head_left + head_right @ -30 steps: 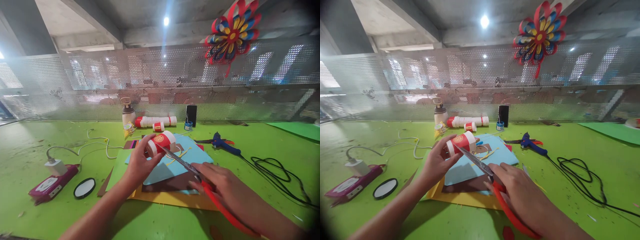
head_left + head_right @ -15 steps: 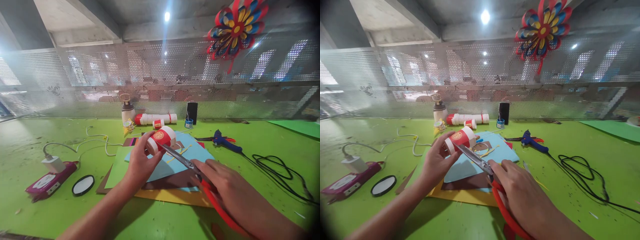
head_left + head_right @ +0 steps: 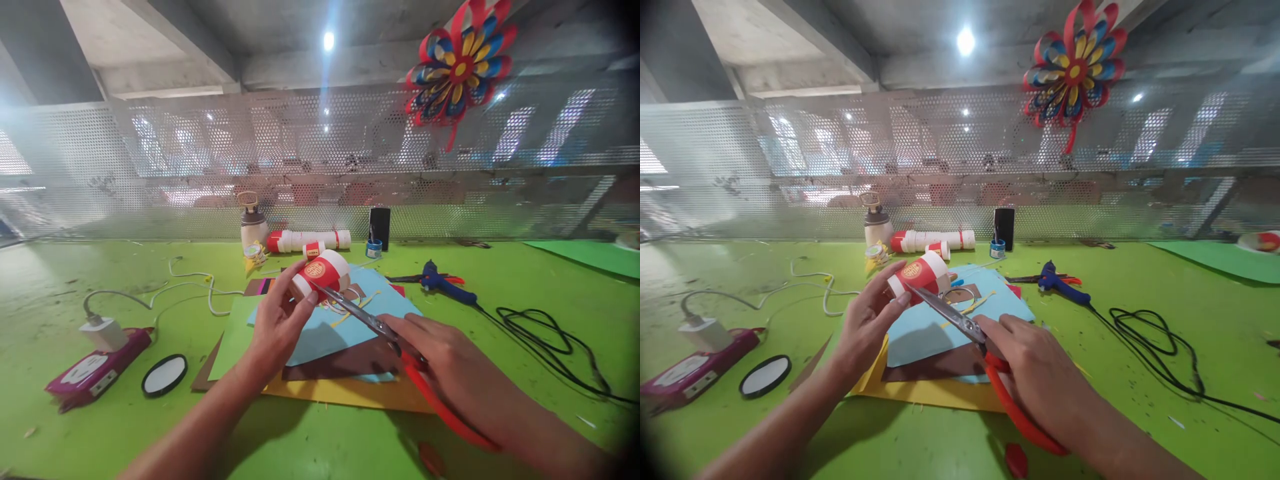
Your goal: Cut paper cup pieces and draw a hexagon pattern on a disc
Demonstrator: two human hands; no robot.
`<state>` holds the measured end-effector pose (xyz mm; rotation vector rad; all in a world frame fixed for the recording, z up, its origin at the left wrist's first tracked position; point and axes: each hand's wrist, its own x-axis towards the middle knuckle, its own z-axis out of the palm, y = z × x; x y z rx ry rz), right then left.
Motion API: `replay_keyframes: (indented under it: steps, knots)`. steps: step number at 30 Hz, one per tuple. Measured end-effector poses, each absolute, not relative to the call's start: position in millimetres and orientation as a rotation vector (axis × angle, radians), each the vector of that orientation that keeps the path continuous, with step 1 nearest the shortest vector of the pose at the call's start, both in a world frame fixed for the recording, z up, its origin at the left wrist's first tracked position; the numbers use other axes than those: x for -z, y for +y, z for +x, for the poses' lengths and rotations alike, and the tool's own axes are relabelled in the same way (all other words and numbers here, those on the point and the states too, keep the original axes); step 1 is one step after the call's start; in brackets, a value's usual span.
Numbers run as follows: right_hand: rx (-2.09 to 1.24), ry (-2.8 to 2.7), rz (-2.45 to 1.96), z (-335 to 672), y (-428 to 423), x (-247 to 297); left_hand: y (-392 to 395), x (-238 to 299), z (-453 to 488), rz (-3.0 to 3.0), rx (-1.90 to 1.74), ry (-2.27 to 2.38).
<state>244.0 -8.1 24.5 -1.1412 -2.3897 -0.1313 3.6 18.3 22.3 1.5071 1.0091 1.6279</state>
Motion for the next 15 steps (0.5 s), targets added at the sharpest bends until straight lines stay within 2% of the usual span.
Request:
replay_keyframes:
  steps: [15]
  knots:
    - [-0.054,-2.359,-1.149,238.2,-13.7,-24.7,16.5,-22.1,7.5,1.463,-1.710,0.971]
